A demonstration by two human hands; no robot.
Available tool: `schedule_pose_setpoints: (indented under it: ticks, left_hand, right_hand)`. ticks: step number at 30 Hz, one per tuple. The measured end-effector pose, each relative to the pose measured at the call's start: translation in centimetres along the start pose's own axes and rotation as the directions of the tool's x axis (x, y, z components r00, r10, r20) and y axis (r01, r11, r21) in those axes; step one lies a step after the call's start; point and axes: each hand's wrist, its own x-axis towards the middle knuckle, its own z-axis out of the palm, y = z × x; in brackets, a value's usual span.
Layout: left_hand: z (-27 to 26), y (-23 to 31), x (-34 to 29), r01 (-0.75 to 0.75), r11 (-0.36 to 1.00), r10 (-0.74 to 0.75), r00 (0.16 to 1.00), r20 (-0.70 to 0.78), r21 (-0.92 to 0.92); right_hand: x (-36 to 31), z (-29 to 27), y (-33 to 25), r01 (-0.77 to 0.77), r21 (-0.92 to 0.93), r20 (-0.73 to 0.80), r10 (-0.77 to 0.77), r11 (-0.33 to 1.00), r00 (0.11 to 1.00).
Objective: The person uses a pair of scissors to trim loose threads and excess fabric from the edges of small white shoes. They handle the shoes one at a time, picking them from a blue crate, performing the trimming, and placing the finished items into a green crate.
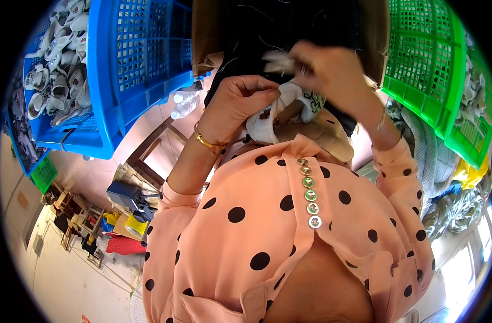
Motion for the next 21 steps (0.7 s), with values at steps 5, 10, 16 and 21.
schedule_pose_setpoints:
  ticks: [5,10,16,21]
  left_hand:
    - [-0.3,-0.7,0.0,-0.042,0.992,0.037,0.998,-0.044,-0.118]
    - [-0.3,-0.5,0.2,-0.046,0.992,0.045,0.999,-0.009,-0.115]
    - [0.3,1.3,0.4,-0.146,0.979,0.145,0.989,0.022,0.142]
    - [-0.1,2.1,0.5,-0.051,0.983,0.046,0.998,0.036,0.175]
  right_hand:
    - [-0.2,-0.4,2.0,-0.244,0.447,0.021,0.263,0.861,0.965]
    - [-1.9,-0.2,-0.7,-0.441,0.721,0.428,0.157,0.534,0.89]
    - [-1.6,0.2,-0.9,-0.385,0.704,0.39,0.128,0.597,0.912]
    - [-1.1,-1.7,-1.9,-0.488,0.644,0.481,0.185,0.589,0.857]
